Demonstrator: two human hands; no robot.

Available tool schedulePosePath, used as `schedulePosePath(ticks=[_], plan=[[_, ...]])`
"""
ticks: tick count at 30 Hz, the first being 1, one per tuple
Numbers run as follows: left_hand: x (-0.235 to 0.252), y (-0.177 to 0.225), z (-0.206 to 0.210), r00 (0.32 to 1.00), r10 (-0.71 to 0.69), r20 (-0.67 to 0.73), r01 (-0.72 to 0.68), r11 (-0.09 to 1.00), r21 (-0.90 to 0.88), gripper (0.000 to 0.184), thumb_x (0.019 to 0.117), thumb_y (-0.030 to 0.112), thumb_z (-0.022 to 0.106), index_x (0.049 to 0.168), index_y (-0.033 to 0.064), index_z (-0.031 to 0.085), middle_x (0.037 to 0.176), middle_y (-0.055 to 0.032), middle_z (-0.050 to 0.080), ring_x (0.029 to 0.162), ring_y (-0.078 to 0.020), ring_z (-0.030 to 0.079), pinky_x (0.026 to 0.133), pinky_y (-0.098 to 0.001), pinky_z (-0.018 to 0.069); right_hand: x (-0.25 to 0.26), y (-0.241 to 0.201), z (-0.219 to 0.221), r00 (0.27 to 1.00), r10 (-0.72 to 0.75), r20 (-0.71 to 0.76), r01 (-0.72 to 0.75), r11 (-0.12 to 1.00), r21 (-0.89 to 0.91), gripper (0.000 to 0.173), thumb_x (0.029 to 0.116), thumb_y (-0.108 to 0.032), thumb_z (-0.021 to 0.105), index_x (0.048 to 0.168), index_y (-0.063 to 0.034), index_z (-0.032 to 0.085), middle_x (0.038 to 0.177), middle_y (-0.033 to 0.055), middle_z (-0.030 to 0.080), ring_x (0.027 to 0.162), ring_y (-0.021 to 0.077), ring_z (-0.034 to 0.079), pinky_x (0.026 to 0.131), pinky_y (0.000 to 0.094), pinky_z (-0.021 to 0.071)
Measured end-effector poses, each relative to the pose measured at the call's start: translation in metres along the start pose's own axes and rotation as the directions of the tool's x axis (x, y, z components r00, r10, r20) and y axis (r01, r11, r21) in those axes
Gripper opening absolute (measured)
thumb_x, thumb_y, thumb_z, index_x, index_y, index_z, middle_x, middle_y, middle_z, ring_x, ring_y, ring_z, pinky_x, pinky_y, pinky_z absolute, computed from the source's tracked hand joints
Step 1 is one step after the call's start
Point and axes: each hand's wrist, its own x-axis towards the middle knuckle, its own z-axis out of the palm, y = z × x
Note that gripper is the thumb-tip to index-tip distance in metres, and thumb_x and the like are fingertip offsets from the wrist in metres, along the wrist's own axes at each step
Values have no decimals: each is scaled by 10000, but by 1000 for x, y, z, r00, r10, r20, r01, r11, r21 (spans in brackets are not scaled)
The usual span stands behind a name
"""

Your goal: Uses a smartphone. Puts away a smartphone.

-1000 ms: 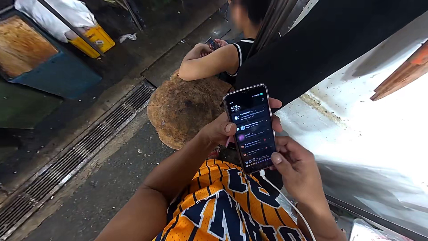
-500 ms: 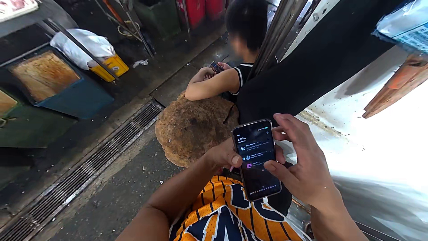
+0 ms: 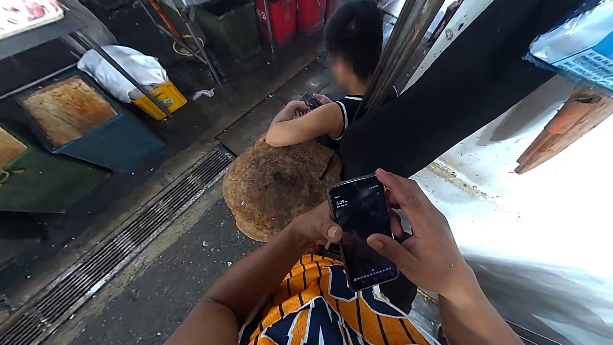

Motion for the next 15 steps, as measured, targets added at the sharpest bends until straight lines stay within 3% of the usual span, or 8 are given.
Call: schedulePosePath(ticks=[4, 8, 15], plan=[[-3, -3, 0, 998, -38, -47, 38, 999, 14, 323, 944, 349, 726, 1260, 285, 709, 1173, 112, 739, 1076, 10, 680, 954, -204, 550, -4, 0, -2, 1000, 10, -3, -10, 1000, -13, 766, 974, -622, 565, 1581, -190, 387, 1301, 53, 561, 822, -10, 516, 681, 134, 454], [-5, -5, -1, 999, -38, -9, 38, 999, -9, 420, 966, 325, 702, 1377, 261, 644, 1298, 79, 700, 1191, -26, 648, 1033, -237, 524, -6, 0, -1, 1000, 24, 3, -24, 1000, 2, 779, 972, -619, 571, 1576, -162, 392, 1273, 49, 566, 845, -9, 529, 706, 134, 472], [-4, -4, 0, 1000, -21, 20, 21, 1000, -3, 455, 976, 328, 688, 1418, 251, 611, 1337, 69, 682, 1222, -30, 633, 1050, -242, 515, -5, 2, 0, 1000, 7, 11, -7, 1000, 2, 754, 974, -608, 579, 1573, -186, 402, 1309, 48, 546, 838, -16, 523, 702, 128, 472]])
